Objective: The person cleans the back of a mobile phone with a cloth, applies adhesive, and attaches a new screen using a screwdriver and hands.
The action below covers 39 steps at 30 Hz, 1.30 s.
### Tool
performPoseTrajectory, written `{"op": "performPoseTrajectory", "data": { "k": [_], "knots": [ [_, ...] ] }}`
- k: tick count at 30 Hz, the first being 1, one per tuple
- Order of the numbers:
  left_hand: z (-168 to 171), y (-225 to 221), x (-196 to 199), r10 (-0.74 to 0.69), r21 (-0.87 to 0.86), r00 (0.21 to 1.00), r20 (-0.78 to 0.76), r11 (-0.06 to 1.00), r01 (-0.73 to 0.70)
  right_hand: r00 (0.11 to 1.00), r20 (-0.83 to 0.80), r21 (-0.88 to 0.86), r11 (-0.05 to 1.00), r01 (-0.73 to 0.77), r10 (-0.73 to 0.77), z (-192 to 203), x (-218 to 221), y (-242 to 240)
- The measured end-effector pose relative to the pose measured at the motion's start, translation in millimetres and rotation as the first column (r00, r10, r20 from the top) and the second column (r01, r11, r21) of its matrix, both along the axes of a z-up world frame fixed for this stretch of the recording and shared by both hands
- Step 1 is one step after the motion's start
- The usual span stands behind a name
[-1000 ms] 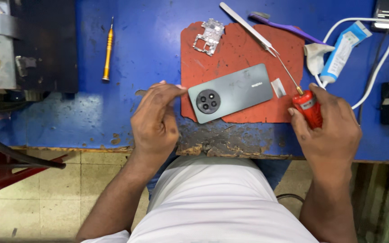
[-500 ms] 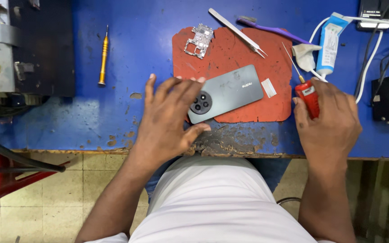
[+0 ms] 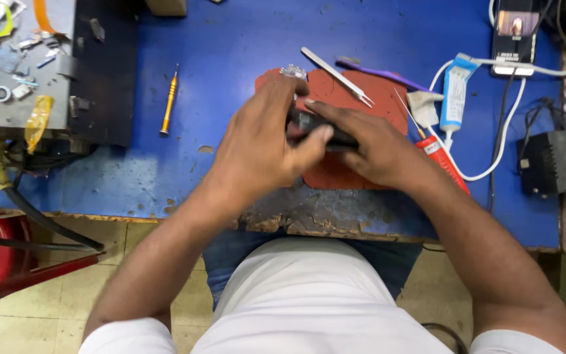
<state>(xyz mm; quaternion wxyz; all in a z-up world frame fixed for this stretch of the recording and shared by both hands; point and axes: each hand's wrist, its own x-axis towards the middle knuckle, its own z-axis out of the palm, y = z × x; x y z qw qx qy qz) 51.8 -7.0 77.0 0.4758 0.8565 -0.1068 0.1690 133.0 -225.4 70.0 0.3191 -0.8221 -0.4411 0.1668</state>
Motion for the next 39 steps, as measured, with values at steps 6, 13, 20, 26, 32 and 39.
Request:
{"op": "performPoseTrajectory", "data": {
  "k": [6, 13, 20, 26, 32, 39],
  "knots": [
    [14, 18, 44, -0.06, -0.152, 0.996, -0.072, 0.987, 0.049, 0.953, -0.283, -0.008, 0.993, 0.114, -0.112, -10, 27, -9],
    [11, 30, 91, -0.256, -0.419, 0.965, -0.052, 0.883, 0.212, 0.334, -0.918, 0.349, 0.836, 0.423, 0.214, -4, 25, -4],
    [-20, 32, 89, -0.55, -0.715, 0.835, 0.004, 0.582, 0.387, 0.152, -0.896, 0.423, 0.697, 0.579, 0.418, -20, 7, -3],
    [-33, 27, 84, -0.503, -0.751, 0.863, -0.038, 0.585, 0.308, 0.034, -0.934, 0.302, 0.731, 0.612, 0.357, -28, -2, 3],
    [-29, 23, 77, -0.447, -0.699, 0.891, -0.08, 0.662, 0.27, 0.027, -0.914, 0.338, 0.723, 0.602, 0.405, -38, 3, -3],
    [-32, 21, 73, -0.467, -0.716, 0.884, -0.012, 0.621, 0.318, 0.008, -0.895, 0.363, 0.719, 0.593, 0.445, -45, 3, -8]
  ]
}}
